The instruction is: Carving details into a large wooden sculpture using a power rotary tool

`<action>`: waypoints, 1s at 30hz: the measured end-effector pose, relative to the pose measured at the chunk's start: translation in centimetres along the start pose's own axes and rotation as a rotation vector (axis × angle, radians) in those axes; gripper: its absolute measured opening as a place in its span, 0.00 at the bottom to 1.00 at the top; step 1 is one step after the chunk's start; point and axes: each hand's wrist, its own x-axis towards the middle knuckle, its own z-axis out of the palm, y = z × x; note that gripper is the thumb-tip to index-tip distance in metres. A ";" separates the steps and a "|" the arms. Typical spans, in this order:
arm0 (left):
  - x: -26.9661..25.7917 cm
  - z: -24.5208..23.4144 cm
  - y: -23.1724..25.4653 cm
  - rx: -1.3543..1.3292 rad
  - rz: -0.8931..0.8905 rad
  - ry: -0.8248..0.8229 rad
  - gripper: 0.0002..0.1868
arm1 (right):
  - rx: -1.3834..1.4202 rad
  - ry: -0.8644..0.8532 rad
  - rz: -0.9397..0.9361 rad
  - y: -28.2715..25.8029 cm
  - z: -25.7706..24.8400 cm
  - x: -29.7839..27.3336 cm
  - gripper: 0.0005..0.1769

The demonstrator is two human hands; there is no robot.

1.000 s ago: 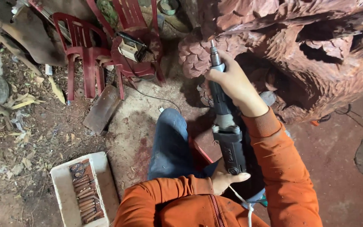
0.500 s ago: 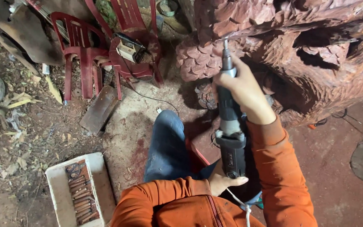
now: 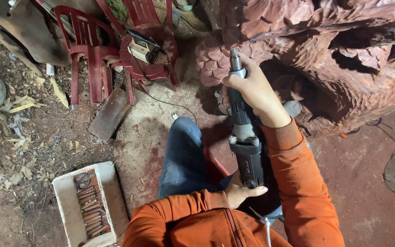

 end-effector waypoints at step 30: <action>-0.3 0.0 0.8 -0.087 0.133 -0.090 0.20 | -0.060 0.025 -0.006 0.6 -0.4 -0.6 0.40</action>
